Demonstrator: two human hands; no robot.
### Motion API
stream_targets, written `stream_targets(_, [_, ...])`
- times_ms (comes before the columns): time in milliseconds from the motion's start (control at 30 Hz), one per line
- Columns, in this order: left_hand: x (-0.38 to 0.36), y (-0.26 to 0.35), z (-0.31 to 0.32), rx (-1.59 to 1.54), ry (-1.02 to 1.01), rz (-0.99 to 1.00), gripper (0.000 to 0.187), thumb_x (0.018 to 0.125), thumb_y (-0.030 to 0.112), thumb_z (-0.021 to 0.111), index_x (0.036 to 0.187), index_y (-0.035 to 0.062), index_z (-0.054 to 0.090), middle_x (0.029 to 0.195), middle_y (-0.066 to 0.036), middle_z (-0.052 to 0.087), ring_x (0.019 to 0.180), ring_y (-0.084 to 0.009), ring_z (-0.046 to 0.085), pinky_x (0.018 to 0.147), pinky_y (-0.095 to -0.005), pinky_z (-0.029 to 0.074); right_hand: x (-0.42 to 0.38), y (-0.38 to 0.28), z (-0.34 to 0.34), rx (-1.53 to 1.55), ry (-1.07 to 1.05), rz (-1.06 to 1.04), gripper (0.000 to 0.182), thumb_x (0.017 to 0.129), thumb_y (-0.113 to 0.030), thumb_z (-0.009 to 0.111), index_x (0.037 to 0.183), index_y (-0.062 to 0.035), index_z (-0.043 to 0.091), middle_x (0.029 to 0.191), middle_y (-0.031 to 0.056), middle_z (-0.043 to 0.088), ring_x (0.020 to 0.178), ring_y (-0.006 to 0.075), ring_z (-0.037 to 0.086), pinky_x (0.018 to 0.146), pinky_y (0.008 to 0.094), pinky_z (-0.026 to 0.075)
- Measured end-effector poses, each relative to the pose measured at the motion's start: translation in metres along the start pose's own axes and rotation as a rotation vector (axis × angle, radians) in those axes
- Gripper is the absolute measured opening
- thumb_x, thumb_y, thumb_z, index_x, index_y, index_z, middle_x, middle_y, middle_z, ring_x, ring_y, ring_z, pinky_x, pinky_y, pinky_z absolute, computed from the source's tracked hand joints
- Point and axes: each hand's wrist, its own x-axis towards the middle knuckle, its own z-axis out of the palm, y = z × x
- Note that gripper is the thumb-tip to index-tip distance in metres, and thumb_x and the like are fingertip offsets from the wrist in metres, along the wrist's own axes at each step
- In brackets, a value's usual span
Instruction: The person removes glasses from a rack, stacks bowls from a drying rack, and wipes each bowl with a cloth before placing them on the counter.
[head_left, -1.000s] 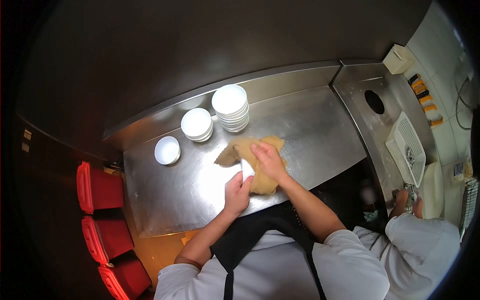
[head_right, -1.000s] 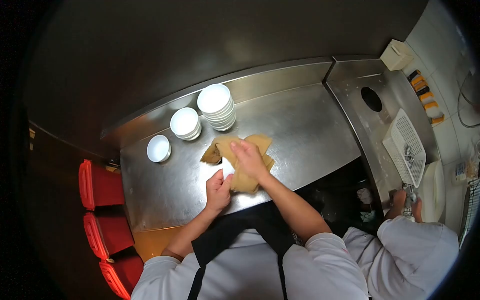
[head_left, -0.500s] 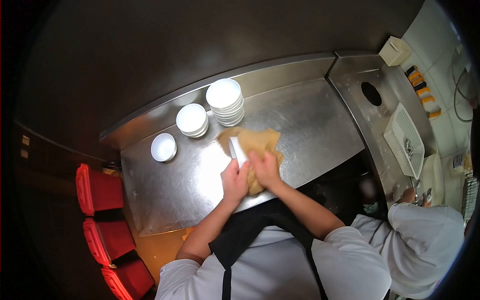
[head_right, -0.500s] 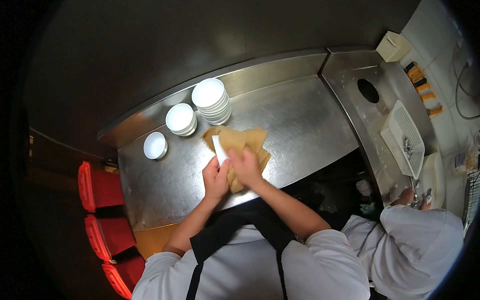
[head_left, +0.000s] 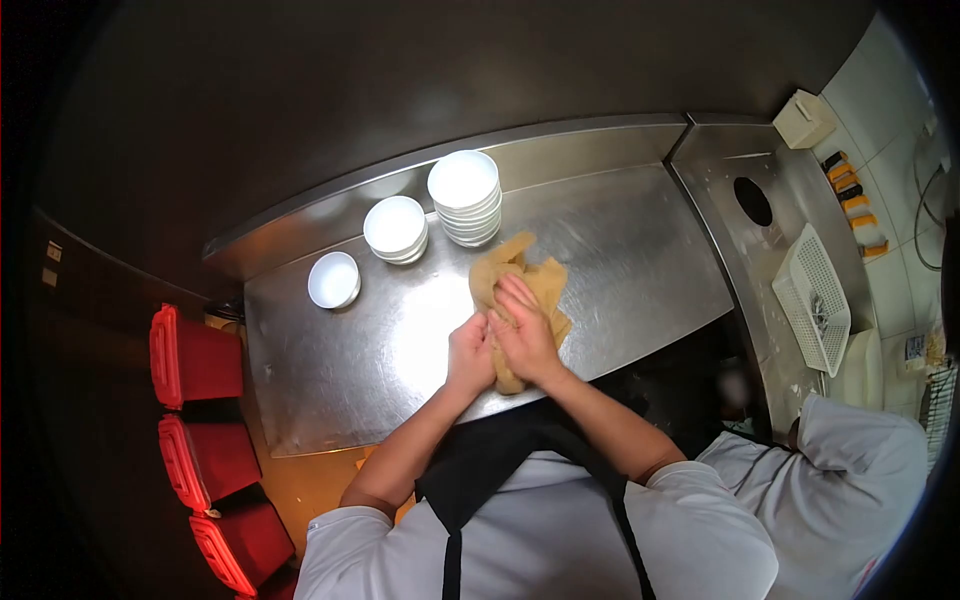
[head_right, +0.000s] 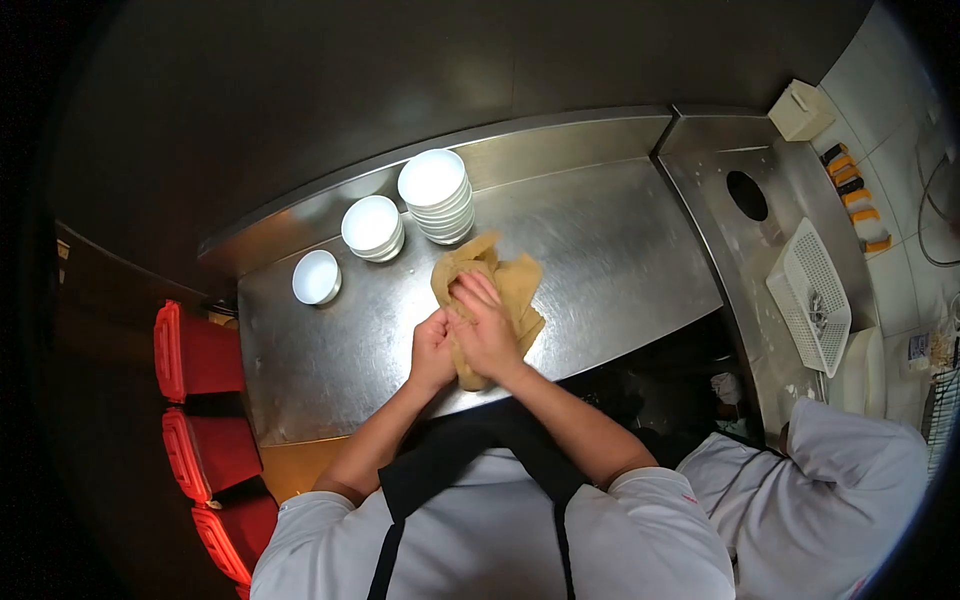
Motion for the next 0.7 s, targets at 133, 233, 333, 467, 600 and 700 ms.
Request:
stream_targets(133, [-0.012, 0.058, -0.013, 0.095, -0.301, -0.101, 0.021, 0.096, 0.005, 0.055, 0.113, -0.0035, 0.062, 0.090, -0.001, 0.066, 0.083, -0.0055, 0.056, 0.073, -0.0241, 0.047, 0.031, 0.004, -0.042, 0.807, -0.160, 0.664, 0.043, 0.098, -0.030, 0.058, 0.126, 0.0018, 0.056, 0.120, 0.0123, 0.063, 0.110, 0.0225, 0.061, 0.095, 0.0337, 0.048])
stream_targets(233, [-0.004, 0.054, -0.030, -0.344, -0.386, -0.079, 0.031, 0.099, 0.014, 0.056, 0.125, -0.0030, 0.058, 0.118, -0.008, 0.065, 0.111, -0.0142, 0.058, 0.099, -0.0299, 0.043, 0.034, -0.001, -0.064, 1.192, -0.192, 0.794, 0.042, 0.095, -0.032, 0.064, 0.125, -0.0031, 0.058, 0.110, 0.0072, 0.067, 0.097, 0.0158, 0.066, 0.084, 0.0298, 0.053])
stream_targets(333, [0.014, 0.051, -0.023, -0.485, 0.008, -0.129, 0.057, 0.099, 0.023, 0.056, 0.146, -0.0009, 0.034, 0.135, -0.012, 0.054, 0.123, -0.0200, 0.052, 0.104, -0.0330, 0.040, 0.034, -0.002, -0.057, 1.004, -0.158, 0.683, 0.044, 0.094, -0.032, 0.065, 0.126, -0.0028, 0.057, 0.112, 0.0075, 0.067, 0.099, 0.0160, 0.065, 0.085, 0.0314, 0.053])
stream_targets(467, [0.015, 0.043, -0.001, -0.266, 0.112, 0.032, 0.055, 0.099, 0.027, 0.055, 0.146, 0.0064, 0.035, 0.132, -0.013, 0.053, 0.119, -0.0219, 0.054, 0.105, -0.0355, 0.041, 0.017, -0.023, -0.029, 0.510, -0.263, 0.433, 0.046, 0.092, -0.032, 0.067, 0.128, -0.0037, 0.056, 0.115, 0.0078, 0.066, 0.103, 0.0189, 0.064, 0.087, 0.0338, 0.051])
stream_targets(600, [0.018, 0.083, -0.011, -0.461, 0.018, -0.224, 0.056, 0.091, 0.016, 0.060, 0.141, 0.0037, 0.039, 0.122, -0.014, 0.056, 0.109, -0.0219, 0.057, 0.097, -0.0343, 0.045, -0.006, -0.005, -0.011, -0.113, -0.451, -0.144, 0.049, 0.089, -0.030, 0.070, 0.128, -0.0048, 0.055, 0.119, 0.0094, 0.062, 0.108, 0.0182, 0.060, 0.090, 0.0329, 0.048])
stream_targets(700, [0.024, 0.056, -0.026, -0.007, 0.029, 0.006, 0.057, 0.086, 0.015, 0.060, 0.139, 0.0038, 0.041, 0.114, -0.013, 0.059, 0.104, -0.0215, 0.058, 0.092, -0.0336, 0.048, -0.008, -0.008, 0.000, 0.055, -0.584, 0.147, 0.054, 0.087, -0.028, 0.073, 0.131, -0.0039, 0.052, 0.124, 0.0112, 0.058, 0.113, 0.0182, 0.056, 0.096, 0.0324, 0.045])
